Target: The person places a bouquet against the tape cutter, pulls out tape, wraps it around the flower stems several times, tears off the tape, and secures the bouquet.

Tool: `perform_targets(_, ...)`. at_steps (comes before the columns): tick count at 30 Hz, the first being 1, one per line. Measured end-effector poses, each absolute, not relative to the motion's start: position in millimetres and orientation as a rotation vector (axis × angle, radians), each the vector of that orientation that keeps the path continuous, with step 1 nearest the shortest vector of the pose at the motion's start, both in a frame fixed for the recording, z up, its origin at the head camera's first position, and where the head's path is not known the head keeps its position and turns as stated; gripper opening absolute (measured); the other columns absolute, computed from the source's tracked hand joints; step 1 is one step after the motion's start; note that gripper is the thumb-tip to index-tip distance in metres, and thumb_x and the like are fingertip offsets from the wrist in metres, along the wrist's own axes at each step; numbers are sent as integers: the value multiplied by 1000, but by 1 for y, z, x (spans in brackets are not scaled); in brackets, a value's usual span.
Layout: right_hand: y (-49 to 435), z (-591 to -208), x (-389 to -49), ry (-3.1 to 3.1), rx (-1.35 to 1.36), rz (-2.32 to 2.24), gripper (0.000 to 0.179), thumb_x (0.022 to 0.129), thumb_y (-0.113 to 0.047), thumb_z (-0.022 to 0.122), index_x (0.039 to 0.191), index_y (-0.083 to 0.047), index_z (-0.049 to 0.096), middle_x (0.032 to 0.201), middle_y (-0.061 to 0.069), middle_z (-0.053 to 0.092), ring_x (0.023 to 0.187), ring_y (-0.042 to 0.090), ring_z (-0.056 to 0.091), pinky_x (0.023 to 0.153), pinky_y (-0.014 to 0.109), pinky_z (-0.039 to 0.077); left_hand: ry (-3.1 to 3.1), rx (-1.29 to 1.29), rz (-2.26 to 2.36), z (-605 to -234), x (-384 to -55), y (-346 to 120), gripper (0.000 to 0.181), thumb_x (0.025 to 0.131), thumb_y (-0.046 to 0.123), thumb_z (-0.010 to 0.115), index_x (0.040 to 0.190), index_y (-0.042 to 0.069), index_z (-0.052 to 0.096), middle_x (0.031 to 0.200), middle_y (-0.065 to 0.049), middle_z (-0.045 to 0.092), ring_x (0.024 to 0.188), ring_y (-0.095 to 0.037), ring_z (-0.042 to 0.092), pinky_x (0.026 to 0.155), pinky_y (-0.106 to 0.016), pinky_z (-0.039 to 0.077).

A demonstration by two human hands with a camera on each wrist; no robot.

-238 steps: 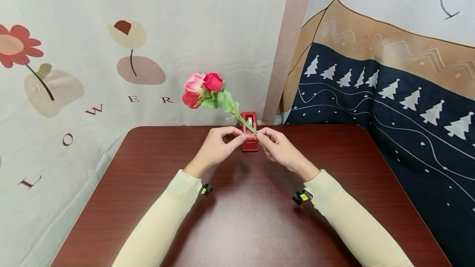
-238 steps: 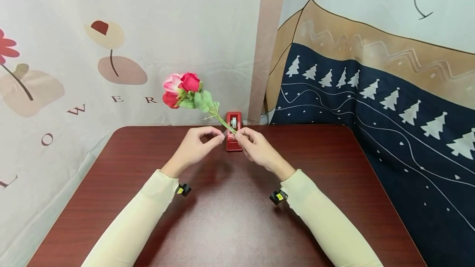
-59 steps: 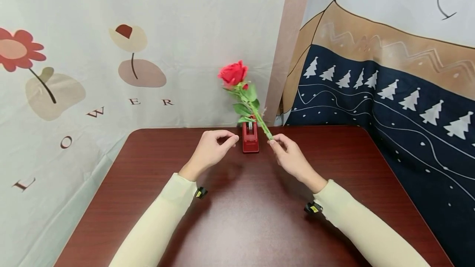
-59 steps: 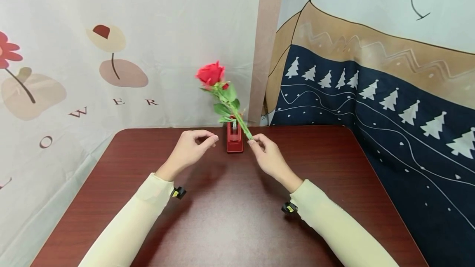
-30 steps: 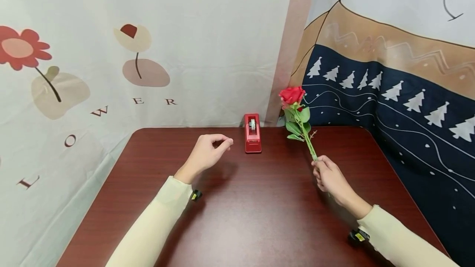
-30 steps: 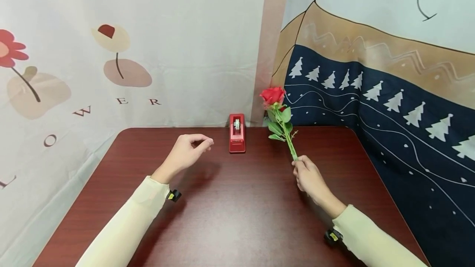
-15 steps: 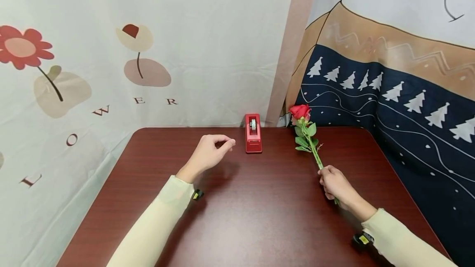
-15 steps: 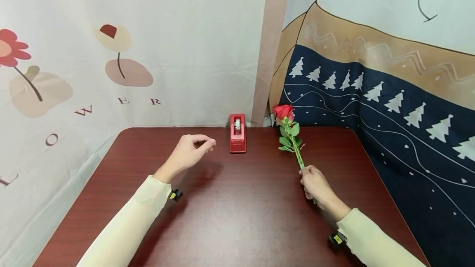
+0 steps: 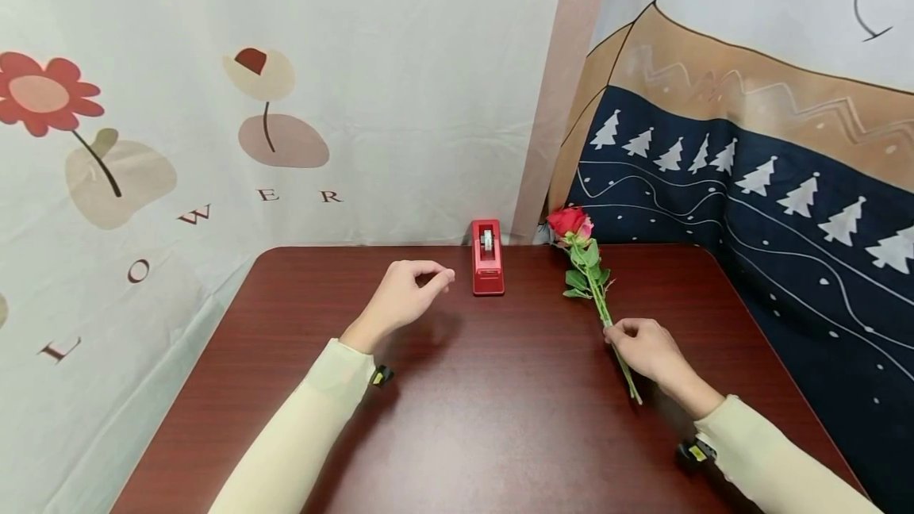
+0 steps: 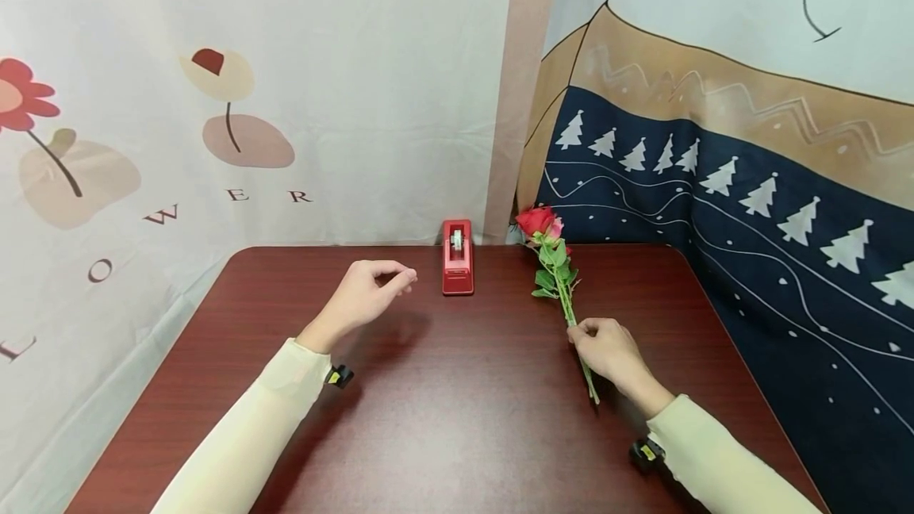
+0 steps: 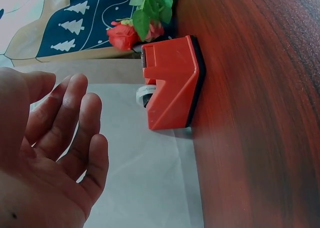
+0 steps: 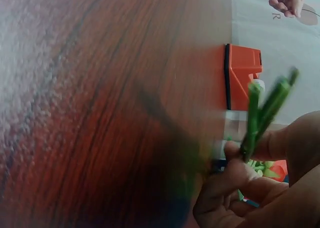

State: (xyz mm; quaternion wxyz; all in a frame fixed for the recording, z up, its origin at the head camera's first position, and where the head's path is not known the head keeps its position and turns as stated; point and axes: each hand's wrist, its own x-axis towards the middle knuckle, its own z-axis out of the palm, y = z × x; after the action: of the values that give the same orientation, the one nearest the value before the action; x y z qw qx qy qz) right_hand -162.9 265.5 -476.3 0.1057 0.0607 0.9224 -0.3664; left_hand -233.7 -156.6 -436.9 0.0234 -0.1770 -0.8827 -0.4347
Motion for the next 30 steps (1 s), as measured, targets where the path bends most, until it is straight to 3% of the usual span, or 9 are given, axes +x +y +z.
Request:
perform_targets(2,266,-476,-163,2764,143,-1005,29,109,-34,62,100,-15,81,87,-1,66,82,19,52,74,34,39,-2734,-547,-1349,-437,-234,-157,19,108,38,72,103,26,85,97,-8,84,84,-20,71,77,-37,56)
perform_targets(7,267,-477,-165,2742,128,-971,25,106,-32,66,104,-12,80,78,-3,57,79,20,51,72,34,39,-2738,-548,-1344,-435,-234,-157,17,109,36,72,102,26,84,96,-6,84,83,-22,70,76,-38,55)
perform_targets(14,269,-478,-168,2769,104,-890,25,102,-31,72,111,-8,77,90,3,69,83,19,58,73,33,43,-2750,-553,-1321,-436,-234,-156,19,109,39,71,102,26,85,93,-1,83,84,-25,69,77,-37,54)
perform_targets(22,269,-475,-177,2856,44,-802,37,100,-34,73,122,-4,67,92,8,70,79,20,63,72,36,47,-2749,-545,-1328,-436,-234,-157,18,108,39,71,101,28,84,89,3,80,83,-28,69,76,-40,55)
perform_targets(30,242,-444,-191,3054,-122,-861,21,104,-27,67,110,-10,76,75,2,64,67,19,56,61,34,41,-2697,-529,-1254,-432,-234,-154,17,108,34,71,104,24,85,92,4,82,83,-11,71,82,-35,57)
